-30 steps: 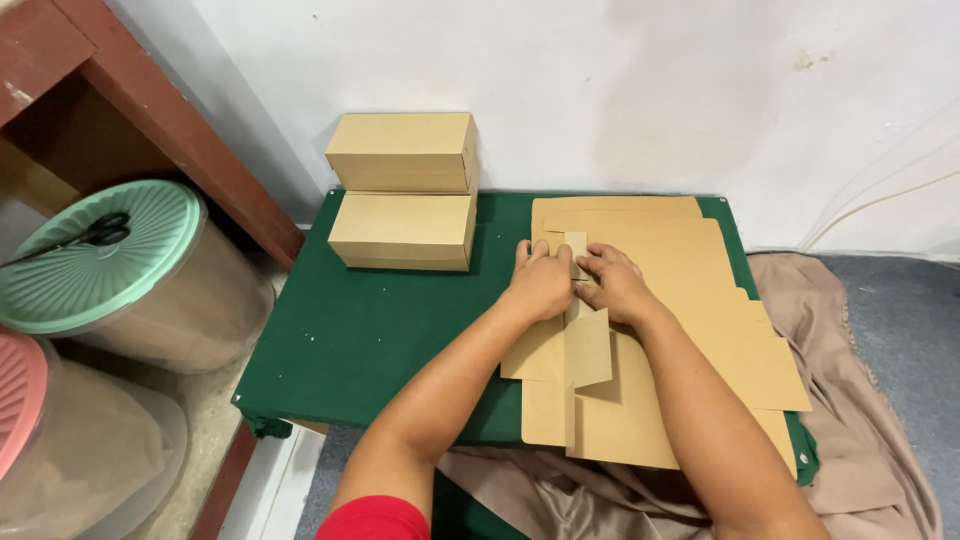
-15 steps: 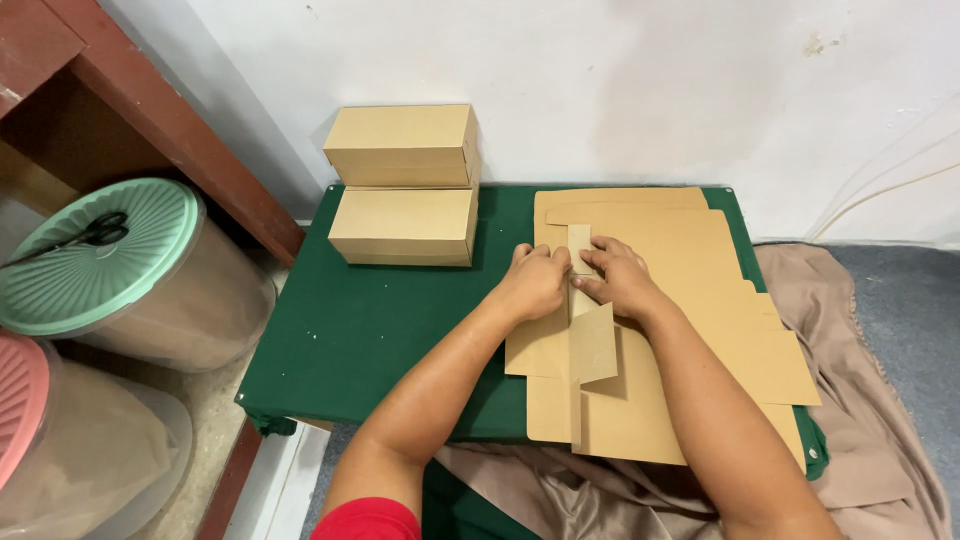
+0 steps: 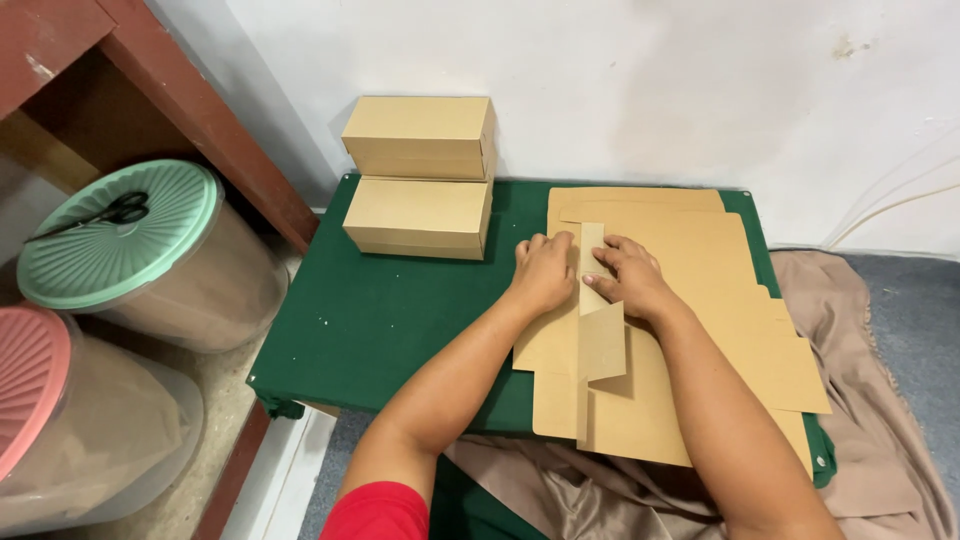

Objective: Folding and creasing flat cardboard sheets to assemble small boxes.

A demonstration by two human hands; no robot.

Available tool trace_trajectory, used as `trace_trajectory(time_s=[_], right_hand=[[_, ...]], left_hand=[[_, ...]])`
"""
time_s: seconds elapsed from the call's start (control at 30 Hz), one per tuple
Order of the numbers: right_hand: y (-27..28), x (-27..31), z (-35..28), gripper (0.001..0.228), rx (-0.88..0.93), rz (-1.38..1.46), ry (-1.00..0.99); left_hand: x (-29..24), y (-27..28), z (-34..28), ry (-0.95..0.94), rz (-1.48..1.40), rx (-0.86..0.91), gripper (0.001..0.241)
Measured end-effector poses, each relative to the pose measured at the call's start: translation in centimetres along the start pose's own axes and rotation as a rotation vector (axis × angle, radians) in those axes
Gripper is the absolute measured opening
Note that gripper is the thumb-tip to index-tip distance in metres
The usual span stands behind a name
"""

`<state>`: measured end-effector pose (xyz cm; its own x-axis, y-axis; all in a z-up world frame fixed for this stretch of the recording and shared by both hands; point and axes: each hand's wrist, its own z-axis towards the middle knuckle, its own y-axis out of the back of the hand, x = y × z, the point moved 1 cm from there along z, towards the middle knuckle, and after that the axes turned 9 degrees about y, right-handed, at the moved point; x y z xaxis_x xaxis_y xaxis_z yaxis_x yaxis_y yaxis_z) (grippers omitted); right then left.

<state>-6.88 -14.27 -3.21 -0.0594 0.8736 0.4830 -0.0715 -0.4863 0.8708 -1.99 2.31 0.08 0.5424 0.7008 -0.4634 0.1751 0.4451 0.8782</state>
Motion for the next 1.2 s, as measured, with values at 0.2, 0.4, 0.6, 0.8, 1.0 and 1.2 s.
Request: trace_trajectory(time_s=[0.2, 0.4, 0.6, 0.8, 1.0, 1.2], right_hand=[[0.2, 0.3, -0.2, 0.051, 0.011, -0.031, -0.015], [1.1, 2.3, -0.4, 0.057, 0.053, -0.077, -0.02], [1.1, 2.0, -0.1, 0.057, 0.083, -0.103, -0.026], [1.2, 2.3, -0.3, 0.057, 0.101, -0.107, -0.039], [1.4, 2.8, -0.4, 0.057, 0.099, -0.101, -0.025], [1.4, 2.8, -0.5, 0.056, 0.106, -0.108, -0.022]], left_hand=[[-0.2, -1.4, 2.8, 0.134, 0.009, 0.062, 0.057], [-0.9, -1.7, 4.2, 0.293, -0.318, -0.069, 0.058], [0.8, -3.5, 5.5, 0.308, -0.247, -0.016, 0.059], [-0.1, -1.5, 4.2, 0.266, -0.376, -0.038, 0.056], [3.8, -5.0, 6.6, 0.115, -0.631, -0.064, 0.063], [2.3, -4.1, 5.7, -0.047, -0.618, -0.016, 0.063]])
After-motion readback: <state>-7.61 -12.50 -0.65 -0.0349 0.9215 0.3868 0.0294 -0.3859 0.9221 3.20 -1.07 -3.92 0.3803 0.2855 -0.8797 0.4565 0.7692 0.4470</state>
